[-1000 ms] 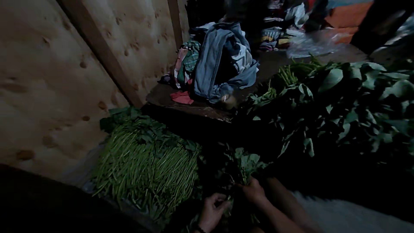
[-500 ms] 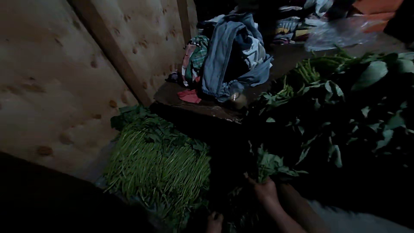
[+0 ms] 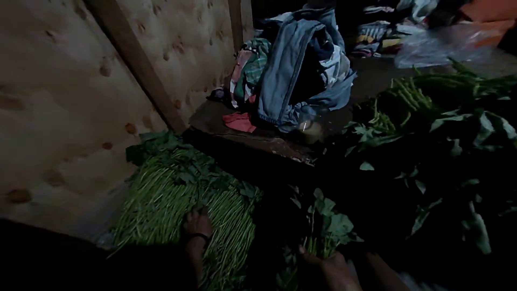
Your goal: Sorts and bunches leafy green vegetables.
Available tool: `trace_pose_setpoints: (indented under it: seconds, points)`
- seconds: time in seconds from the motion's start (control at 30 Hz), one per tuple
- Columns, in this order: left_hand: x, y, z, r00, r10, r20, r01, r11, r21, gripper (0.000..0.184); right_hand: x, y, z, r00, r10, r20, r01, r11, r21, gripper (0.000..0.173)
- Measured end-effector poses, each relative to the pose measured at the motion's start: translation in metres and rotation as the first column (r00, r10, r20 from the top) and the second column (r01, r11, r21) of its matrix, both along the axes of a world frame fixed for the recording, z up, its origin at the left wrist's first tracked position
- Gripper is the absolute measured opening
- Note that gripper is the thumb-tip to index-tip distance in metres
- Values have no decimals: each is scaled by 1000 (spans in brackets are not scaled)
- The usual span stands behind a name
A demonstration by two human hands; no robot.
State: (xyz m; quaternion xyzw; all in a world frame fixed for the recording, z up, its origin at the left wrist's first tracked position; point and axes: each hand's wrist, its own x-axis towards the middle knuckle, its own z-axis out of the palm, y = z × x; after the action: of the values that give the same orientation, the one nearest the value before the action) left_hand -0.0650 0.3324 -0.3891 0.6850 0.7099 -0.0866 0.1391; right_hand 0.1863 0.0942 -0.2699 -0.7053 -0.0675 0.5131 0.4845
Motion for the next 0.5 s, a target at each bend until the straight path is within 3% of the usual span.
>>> trace_pose_setpoints:
  seconds: [0.2,0.3,0.37,0.43,0.5]
  points:
    - [-8,35,-4,995,65,-69,-69,996,-59,49,-4,10,-2,999,28,29,-29,999,35,35]
    - [-1,19,5,969,160,190,-176,982,65,34,-5,11,-4,999,10,40,-11,1000,28,34]
    - [5,-2,7,864,189,466,-271,956,115,25,-5,10,-4,1000,-14,25,12,999,43,33]
    - [13,-31,8,667,209,715,-348,936,51,24,-4,8,-3,1000,-21,2,21,999,48,32]
    - [24,-67,13,483,224,847,-345,937,-51,35,-3,6,-3,1000,-12,-22,13,999,50,33]
